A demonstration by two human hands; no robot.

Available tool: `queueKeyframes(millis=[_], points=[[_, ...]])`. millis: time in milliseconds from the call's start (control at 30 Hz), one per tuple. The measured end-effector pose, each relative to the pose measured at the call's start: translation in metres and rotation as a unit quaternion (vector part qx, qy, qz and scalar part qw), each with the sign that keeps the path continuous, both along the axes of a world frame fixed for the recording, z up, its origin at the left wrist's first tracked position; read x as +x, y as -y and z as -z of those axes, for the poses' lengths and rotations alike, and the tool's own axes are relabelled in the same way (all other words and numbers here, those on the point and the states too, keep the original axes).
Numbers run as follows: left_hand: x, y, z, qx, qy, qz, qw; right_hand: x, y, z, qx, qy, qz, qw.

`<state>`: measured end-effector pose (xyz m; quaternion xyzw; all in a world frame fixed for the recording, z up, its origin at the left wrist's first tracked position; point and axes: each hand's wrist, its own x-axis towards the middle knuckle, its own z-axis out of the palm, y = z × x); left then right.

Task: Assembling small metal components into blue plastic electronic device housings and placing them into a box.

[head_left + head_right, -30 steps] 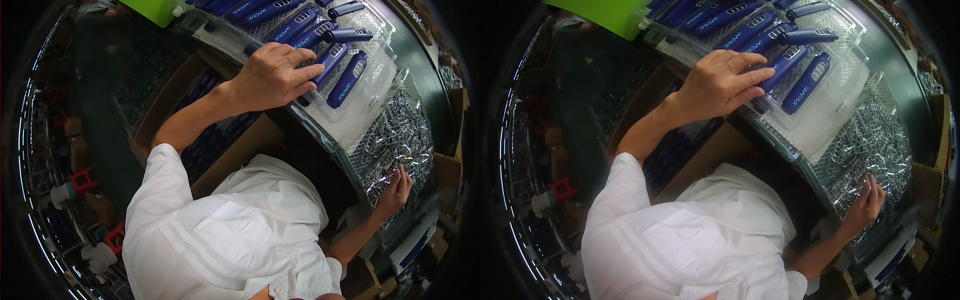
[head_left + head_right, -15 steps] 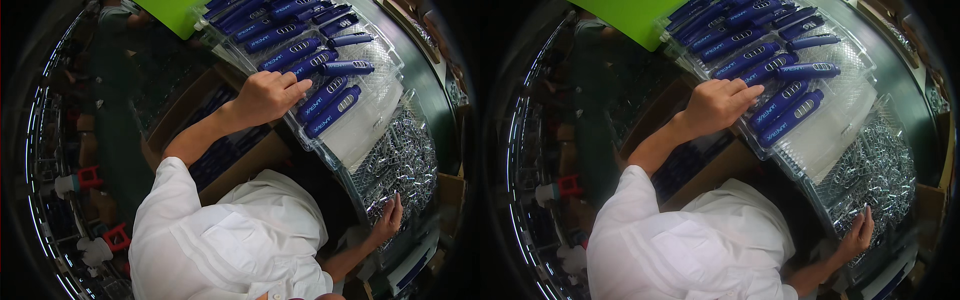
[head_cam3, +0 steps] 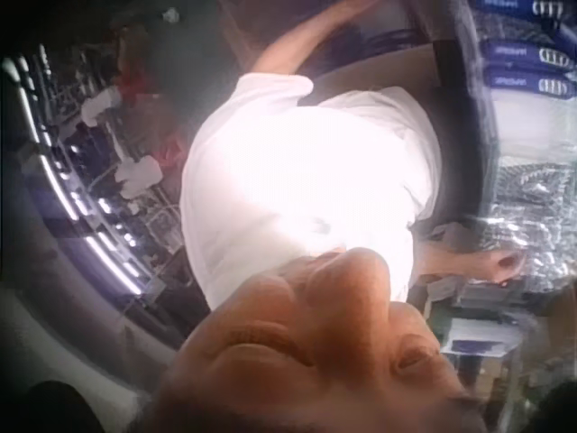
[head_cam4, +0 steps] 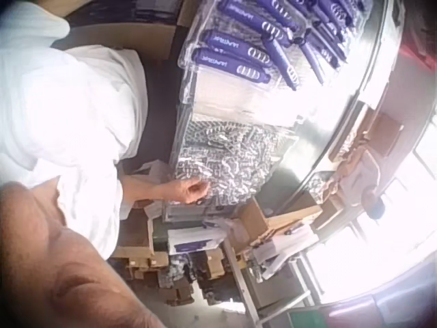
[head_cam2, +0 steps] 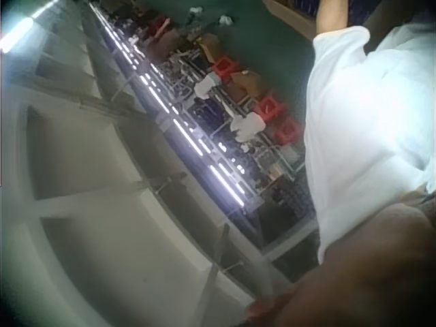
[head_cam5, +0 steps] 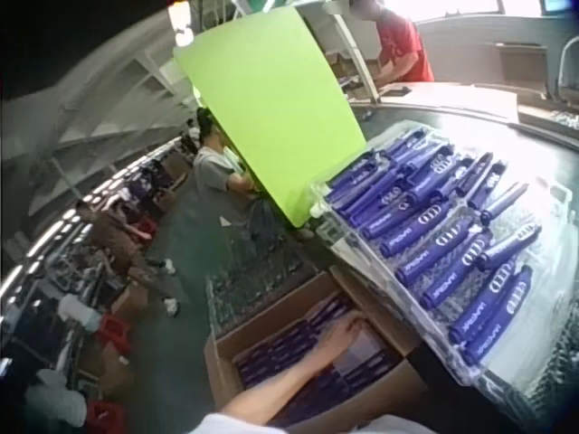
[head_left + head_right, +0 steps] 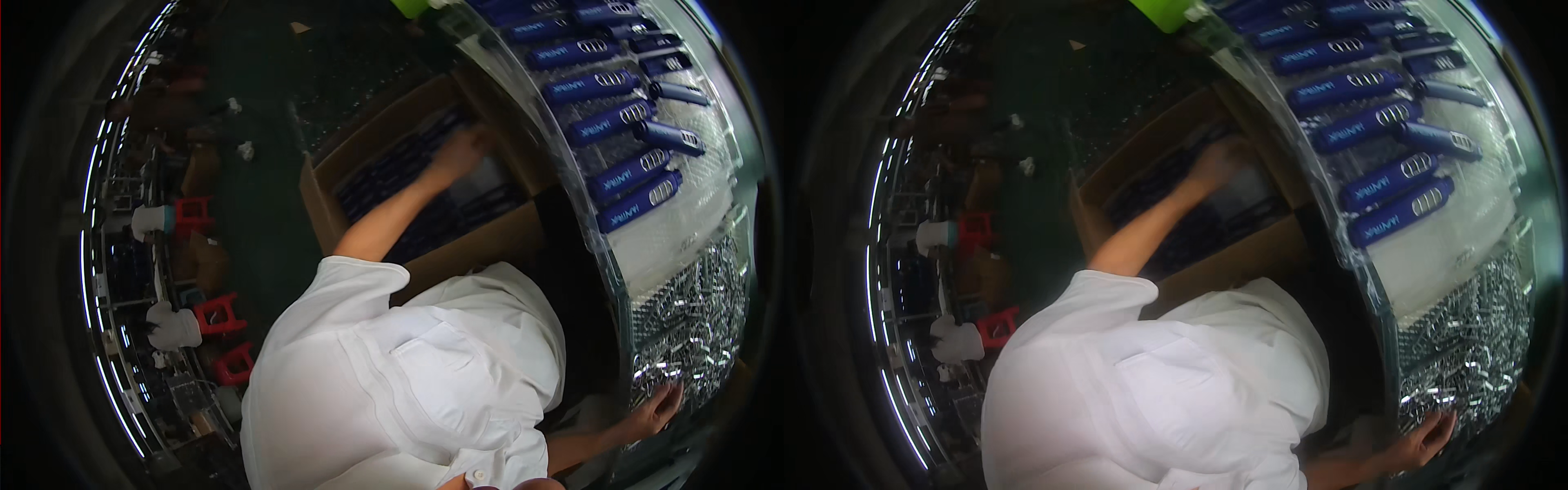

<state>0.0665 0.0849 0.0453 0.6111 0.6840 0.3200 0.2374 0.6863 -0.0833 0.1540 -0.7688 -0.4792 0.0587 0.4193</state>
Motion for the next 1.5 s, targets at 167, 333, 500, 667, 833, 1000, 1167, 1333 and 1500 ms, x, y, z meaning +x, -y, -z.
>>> queueKeyframes(millis=[167,333,500,667,833,1000,1167,1333,1500], points=[[0.02,0.06,0.161,-0.139,-0.276,0.192,0.931,-0.014,-0.001,-0.025,0.053,0.227,-0.06,0.971],[0.033,0.058,0.153,-0.227,-0.281,0.144,0.921,-0.064,-0.018,-0.063,0.027,0.215,-0.043,0.975],[0.051,0.043,0.158,-0.254,-0.259,0.069,0.929,-0.036,-0.019,-0.055,0.009,0.268,-0.076,0.96],[0.059,0.044,0.179,-0.221,-0.268,0.024,0.938,-0.031,-0.01,-0.054,0.025,0.284,-0.015,0.958],[0.061,0.058,0.154,-0.194,-0.159,-0.063,0.966,-0.006,0.007,-0.042,0.026,0.298,0.028,0.954],[0.023,0.065,0.083,-0.15,0.103,-0.185,0.966,-0.017,0.01,-0.056,0.052,0.259,-0.055,0.963],[-0.017,0.081,0.017,-0.113,0.694,-0.287,0.65,0.002,0.014,-0.022,0.122,0.22,0.046,0.967],[0.017,0.121,-0.08,-0.105,0.756,-0.082,0.64,0.013,0.031,-0.022,0.146,0.103,0.098,0.979],[0.102,0.142,-0.157,-0.194,0.708,0.077,0.674,0.033,0.033,-0.057,0.052,-0.014,0.018,0.998]])
